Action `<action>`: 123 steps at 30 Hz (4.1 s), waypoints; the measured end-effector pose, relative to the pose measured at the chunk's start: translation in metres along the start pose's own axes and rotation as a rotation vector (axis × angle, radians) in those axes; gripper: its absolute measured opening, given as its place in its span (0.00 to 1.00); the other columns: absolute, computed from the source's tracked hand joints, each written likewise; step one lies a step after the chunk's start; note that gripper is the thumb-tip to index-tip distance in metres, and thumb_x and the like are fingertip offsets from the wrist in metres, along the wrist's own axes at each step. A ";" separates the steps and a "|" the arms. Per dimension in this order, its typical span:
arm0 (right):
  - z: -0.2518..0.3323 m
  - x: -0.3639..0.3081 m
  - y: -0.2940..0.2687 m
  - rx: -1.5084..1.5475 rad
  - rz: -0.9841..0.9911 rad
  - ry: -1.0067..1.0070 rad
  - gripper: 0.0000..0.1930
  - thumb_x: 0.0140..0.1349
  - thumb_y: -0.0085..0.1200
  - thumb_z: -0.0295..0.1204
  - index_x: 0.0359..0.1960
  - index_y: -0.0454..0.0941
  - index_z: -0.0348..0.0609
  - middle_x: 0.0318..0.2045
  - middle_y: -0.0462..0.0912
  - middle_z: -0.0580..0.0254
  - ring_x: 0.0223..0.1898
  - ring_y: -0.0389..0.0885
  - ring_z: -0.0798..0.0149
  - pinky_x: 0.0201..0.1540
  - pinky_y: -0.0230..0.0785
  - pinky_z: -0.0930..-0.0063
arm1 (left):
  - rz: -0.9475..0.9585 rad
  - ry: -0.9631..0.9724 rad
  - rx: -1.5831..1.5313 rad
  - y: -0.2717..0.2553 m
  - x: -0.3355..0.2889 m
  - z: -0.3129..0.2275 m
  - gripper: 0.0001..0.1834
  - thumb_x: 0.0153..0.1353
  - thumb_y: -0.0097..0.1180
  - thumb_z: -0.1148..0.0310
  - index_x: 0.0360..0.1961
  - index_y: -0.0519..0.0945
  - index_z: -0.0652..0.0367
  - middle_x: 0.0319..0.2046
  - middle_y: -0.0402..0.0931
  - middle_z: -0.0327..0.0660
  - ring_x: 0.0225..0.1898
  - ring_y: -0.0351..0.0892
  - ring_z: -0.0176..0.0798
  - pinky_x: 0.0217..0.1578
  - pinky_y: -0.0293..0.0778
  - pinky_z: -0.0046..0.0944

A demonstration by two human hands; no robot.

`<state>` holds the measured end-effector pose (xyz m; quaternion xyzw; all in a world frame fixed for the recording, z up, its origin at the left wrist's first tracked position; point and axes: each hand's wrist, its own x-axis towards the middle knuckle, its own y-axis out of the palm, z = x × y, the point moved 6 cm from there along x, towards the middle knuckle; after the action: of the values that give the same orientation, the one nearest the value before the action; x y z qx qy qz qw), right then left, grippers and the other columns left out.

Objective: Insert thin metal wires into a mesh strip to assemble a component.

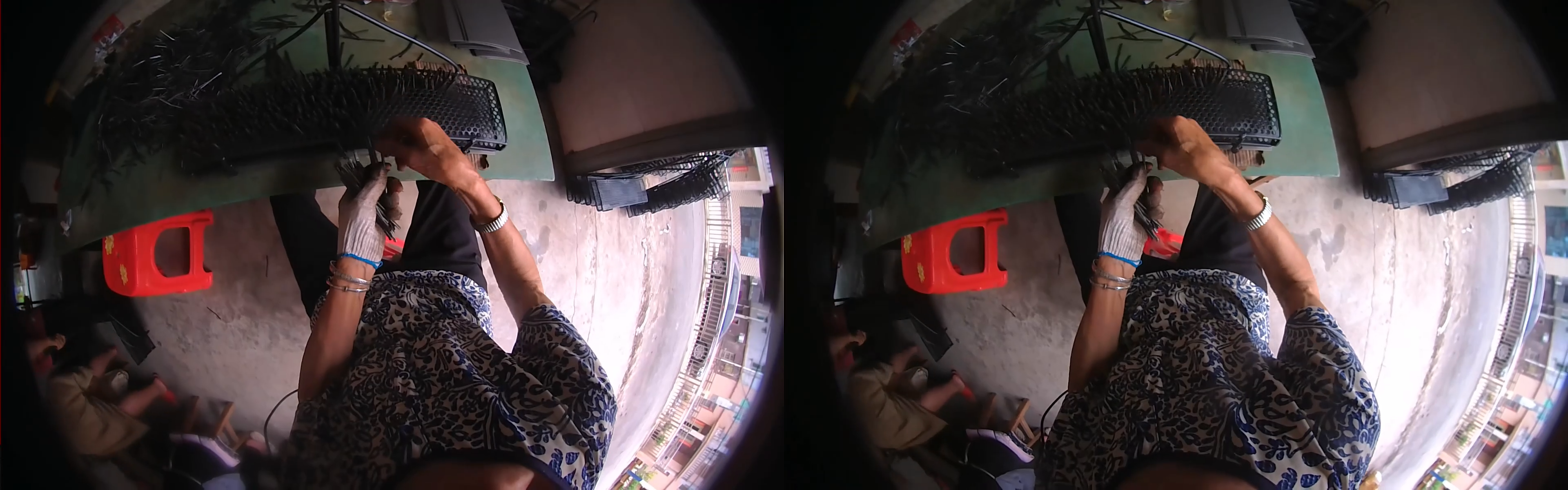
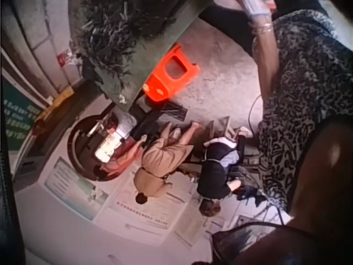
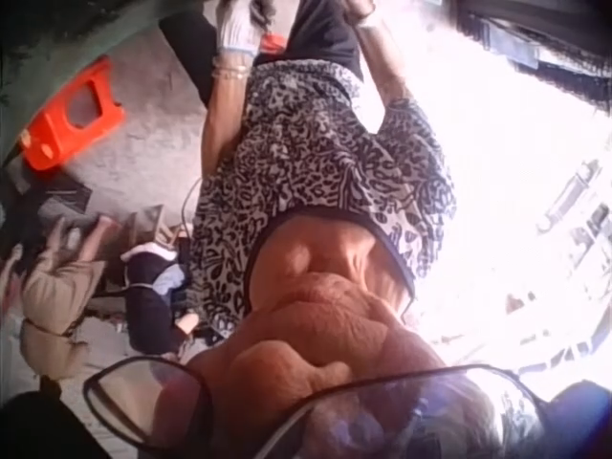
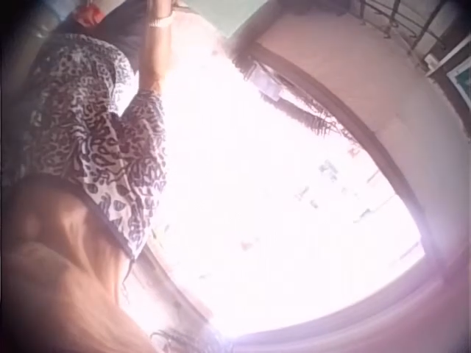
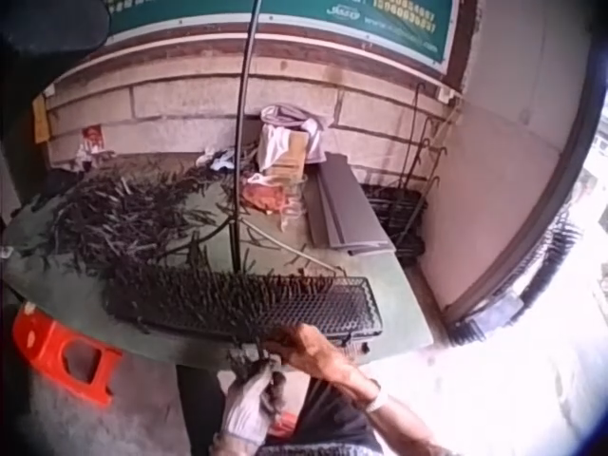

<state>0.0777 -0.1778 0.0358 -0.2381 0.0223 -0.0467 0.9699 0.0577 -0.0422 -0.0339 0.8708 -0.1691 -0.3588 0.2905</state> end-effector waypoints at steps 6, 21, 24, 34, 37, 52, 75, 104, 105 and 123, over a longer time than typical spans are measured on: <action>0.005 -0.004 -0.015 0.078 -0.223 -0.066 0.05 0.64 0.53 0.24 0.36 0.78 0.34 0.25 0.80 0.61 0.23 0.77 0.71 0.27 0.70 0.76 | -0.062 0.017 0.032 -0.003 0.003 -0.002 0.12 0.63 0.60 0.64 0.41 0.79 0.62 0.29 0.82 0.41 0.21 0.75 0.28 0.18 0.71 0.26; -0.001 0.030 -0.009 -0.549 -0.610 -0.230 0.09 0.59 0.57 0.31 0.41 0.80 0.49 0.34 0.78 0.50 0.34 0.80 0.48 0.33 0.74 0.60 | -0.094 -0.033 0.007 -0.009 0.002 -0.005 0.10 0.62 0.61 0.63 0.39 0.82 0.58 0.23 0.78 0.35 0.18 0.72 0.26 0.17 0.69 0.27; 0.004 0.027 -0.009 -0.638 -0.600 -0.286 0.11 0.59 0.58 0.32 0.45 0.81 0.52 0.36 0.79 0.49 0.33 0.79 0.48 0.34 0.74 0.61 | -0.059 -0.037 -0.033 -0.007 0.001 -0.003 0.10 0.62 0.62 0.64 0.40 0.82 0.58 0.23 0.78 0.35 0.18 0.72 0.26 0.17 0.69 0.27; 0.000 -0.012 0.003 0.010 0.032 -0.024 0.09 0.62 0.56 0.29 0.40 0.81 0.38 0.28 0.84 0.56 0.31 0.82 0.64 0.35 0.72 0.70 | 0.001 -0.027 0.036 -0.011 -0.001 0.003 0.11 0.64 0.59 0.65 0.44 0.80 0.57 0.30 0.81 0.38 0.25 0.78 0.29 0.20 0.73 0.28; 0.005 -0.014 -0.004 0.110 -0.074 -0.023 0.06 0.64 0.53 0.26 0.38 0.78 0.36 0.26 0.81 0.61 0.25 0.76 0.72 0.27 0.68 0.75 | -0.017 0.020 -0.035 -0.014 0.003 0.003 0.14 0.62 0.61 0.64 0.44 0.79 0.61 0.29 0.82 0.40 0.26 0.79 0.30 0.20 0.73 0.27; 0.004 0.012 0.000 -0.472 -0.626 -0.334 0.07 0.57 0.56 0.21 0.37 0.74 0.44 0.28 0.76 0.52 0.29 0.77 0.47 0.30 0.71 0.61 | 0.014 -0.036 -0.060 -0.017 0.004 0.001 0.14 0.63 0.59 0.64 0.44 0.81 0.62 0.25 0.78 0.38 0.20 0.74 0.28 0.20 0.73 0.28; 0.017 -0.006 -0.018 0.047 -0.392 -0.115 0.06 0.65 0.53 0.24 0.41 0.72 0.37 0.29 0.81 0.64 0.26 0.76 0.75 0.28 0.69 0.80 | -0.046 -0.068 0.016 -0.016 0.001 -0.005 0.18 0.64 0.58 0.57 0.49 0.77 0.57 0.34 0.83 0.44 0.34 0.83 0.38 0.29 0.79 0.36; 0.022 0.003 -0.007 -0.566 -0.395 -0.171 0.13 0.58 0.62 0.37 0.41 0.80 0.44 0.34 0.82 0.55 0.31 0.81 0.61 0.33 0.73 0.69 | -0.048 -0.050 0.008 -0.015 -0.006 -0.002 0.13 0.62 0.60 0.62 0.42 0.83 0.60 0.21 0.78 0.38 0.14 0.69 0.26 0.13 0.64 0.26; 0.017 -0.002 0.001 -0.396 -0.208 -0.071 0.13 0.59 0.61 0.36 0.42 0.80 0.42 0.34 0.82 0.55 0.30 0.80 0.64 0.33 0.73 0.70 | -0.052 -0.046 0.022 -0.016 -0.006 -0.002 0.13 0.62 0.60 0.62 0.42 0.83 0.60 0.21 0.78 0.38 0.13 0.69 0.26 0.13 0.64 0.27; 0.009 0.009 0.005 -0.280 -0.576 -0.295 0.04 0.60 0.54 0.18 0.34 0.76 0.40 0.28 0.76 0.58 0.25 0.75 0.64 0.29 0.69 0.74 | 0.018 -0.079 -0.027 -0.019 -0.002 0.001 0.13 0.66 0.56 0.61 0.44 0.79 0.59 0.21 0.76 0.35 0.16 0.68 0.24 0.17 0.67 0.27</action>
<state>0.0874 -0.1699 0.0413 -0.3695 -0.1799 -0.2799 0.8676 0.0573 -0.0274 -0.0453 0.8503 -0.1836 -0.3927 0.2984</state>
